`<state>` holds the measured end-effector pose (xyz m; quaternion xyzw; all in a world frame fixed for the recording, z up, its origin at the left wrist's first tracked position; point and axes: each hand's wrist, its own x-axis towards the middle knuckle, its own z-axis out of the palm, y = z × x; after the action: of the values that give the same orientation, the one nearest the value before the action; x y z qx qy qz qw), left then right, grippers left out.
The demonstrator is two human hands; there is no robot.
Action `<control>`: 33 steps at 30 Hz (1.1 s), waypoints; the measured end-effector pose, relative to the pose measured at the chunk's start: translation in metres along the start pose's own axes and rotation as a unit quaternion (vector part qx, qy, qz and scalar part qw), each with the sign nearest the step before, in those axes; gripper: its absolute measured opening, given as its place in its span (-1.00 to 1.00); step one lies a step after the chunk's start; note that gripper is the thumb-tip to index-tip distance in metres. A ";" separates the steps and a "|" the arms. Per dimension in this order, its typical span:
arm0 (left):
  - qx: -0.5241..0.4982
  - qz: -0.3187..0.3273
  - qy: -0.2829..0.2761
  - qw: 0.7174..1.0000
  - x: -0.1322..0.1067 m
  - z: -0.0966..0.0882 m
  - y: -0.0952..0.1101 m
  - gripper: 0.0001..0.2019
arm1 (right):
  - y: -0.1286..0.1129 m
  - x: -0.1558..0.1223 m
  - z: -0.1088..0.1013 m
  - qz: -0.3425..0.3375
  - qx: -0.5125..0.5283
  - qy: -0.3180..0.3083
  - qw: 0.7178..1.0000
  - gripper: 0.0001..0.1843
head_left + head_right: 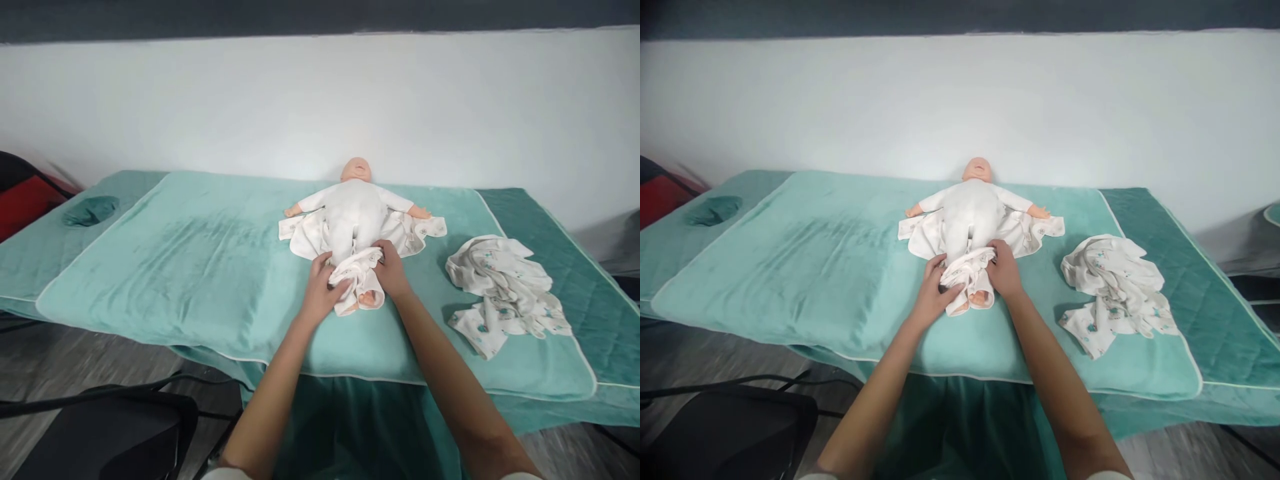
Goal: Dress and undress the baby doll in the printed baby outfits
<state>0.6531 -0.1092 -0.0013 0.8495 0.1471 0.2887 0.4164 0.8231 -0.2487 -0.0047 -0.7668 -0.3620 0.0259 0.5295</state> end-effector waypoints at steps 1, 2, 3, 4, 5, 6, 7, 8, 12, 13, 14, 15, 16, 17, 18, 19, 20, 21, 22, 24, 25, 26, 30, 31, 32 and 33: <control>-0.002 -0.001 -0.009 1.000 -0.006 0.000 0.002 -0.72 | 0.000 0.000 0.000 0.006 0.003 0.004 1.000 -0.70; -0.002 -0.003 -0.014 1.000 -0.009 0.000 0.003 -0.69 | -0.001 0.000 0.000 0.013 0.008 0.007 1.000 -0.67; -0.002 -0.007 -0.016 1.000 -0.011 0.001 0.003 -0.67 | -0.001 0.000 0.000 0.019 0.012 0.010 1.000 -0.64; -0.001 -0.011 -0.013 1.000 -0.012 0.001 0.003 -0.67 | -0.002 0.000 0.000 0.024 0.015 0.014 1.000 -0.61; 0.000 -0.016 -0.010 1.000 -0.011 0.002 0.003 -0.69 | -0.003 0.000 -0.001 0.027 0.015 0.016 0.999 -0.60; 0.001 -0.020 -0.006 1.000 -0.010 0.003 0.002 -0.71 | -0.004 -0.002 -0.003 0.028 0.011 0.017 0.999 -0.60; 0.001 -0.025 -0.001 1.000 -0.008 0.004 0.002 -0.73 | -0.006 -0.005 -0.004 0.028 0.003 0.015 1.000 -0.60; 0.002 -0.028 0.004 1.000 -0.006 0.005 0.001 -0.75 | -0.008 -0.009 -0.006 0.027 -0.006 0.011 1.000 -0.61; 0.000 -0.038 0.015 0.999 -0.003 0.007 -0.001 -0.79 | -0.017 -0.037 -0.014 0.047 -0.015 -0.011 0.999 -0.67; -0.003 -0.038 0.015 0.999 -0.003 0.008 -0.001 -0.80 | -0.019 -0.045 -0.015 0.058 -0.011 -0.012 0.998 -0.68; -0.006 -0.037 0.014 0.999 -0.003 0.008 -0.001 -0.81 | -0.021 -0.052 -0.016 0.070 -0.005 -0.012 0.997 -0.68; -0.009 -0.035 0.014 0.999 -0.004 0.007 -0.001 -0.81 | -0.022 -0.057 -0.017 0.077 0.004 -0.018 0.997 -0.66; -0.013 -0.031 0.015 0.999 -0.005 0.007 -0.001 -0.81 | -0.023 -0.062 -0.018 0.077 0.016 -0.028 0.997 -0.63; -0.017 -0.026 0.016 0.999 -0.005 0.006 -0.001 -0.80 | -0.024 -0.065 -0.020 0.067 0.030 -0.045 0.996 -0.57; -0.021 -0.020 0.016 0.999 -0.006 0.005 -0.002 -0.77 | -0.025 -0.067 -0.022 0.048 0.044 -0.069 0.995 -0.48; -0.026 -0.012 0.011 1.000 -0.007 0.005 -0.003 -0.72 | -0.026 -0.068 -0.024 0.024 0.053 -0.094 0.994 -0.36; -0.033 -0.004 0.002 0.999 -0.008 0.004 -0.004 -0.65 | -0.027 -0.068 -0.027 0.001 0.054 -0.118 0.991 -0.23; -0.040 0.003 -0.012 0.999 -0.008 0.002 -0.007 -0.58 | -0.028 -0.069 -0.029 -0.016 0.049 -0.139 0.989 -0.10; -0.050 0.010 -0.029 0.998 -0.008 0.001 -0.009 -0.49 | -0.028 -0.069 -0.032 -0.025 0.038 -0.154 0.987 0.00; -0.071 0.021 -0.067 0.995 -0.008 -0.001 -0.014 -0.31 | -0.030 -0.070 -0.034 -0.028 0.018 -0.163 0.986 0.08; -0.080 0.023 -0.084 0.993 -0.008 -0.003 -0.016 -0.23 | -0.030 -0.072 -0.034 -0.030 0.011 -0.158 0.987 0.06; -0.088 0.021 -0.097 0.991 -0.007 -0.005 -0.017 -0.15 | -0.031 -0.073 -0.034 -0.032 0.006 -0.150 0.988 0.02; -0.090 0.010 -0.141 0.986 -0.010 -0.012 -0.014 0.00 | -0.035 -0.078 -0.028 -0.002 0.029 -0.121 0.992 -0.06; -0.081 0.016 -0.147 0.986 -0.013 -0.014 -0.011 -0.03 | -0.037 -0.078 -0.027 0.022 0.045 -0.118 0.992 -0.04; -0.067 0.026 -0.147 0.986 -0.016 -0.016 -0.007 -0.09 | -0.040 -0.079 -0.027 0.048 0.062 -0.117 0.990 -0.01; -0.050 0.037 -0.140 0.988 -0.021 -0.018 -0.003 -0.17 | -0.044 -0.080 -0.026 0.071 0.075 -0.117 0.988 0.01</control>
<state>0.6259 -0.1066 -0.0028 0.8646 0.0415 0.1891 0.4636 0.7524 -0.3084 0.0158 -0.7402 -0.3630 0.1805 0.5365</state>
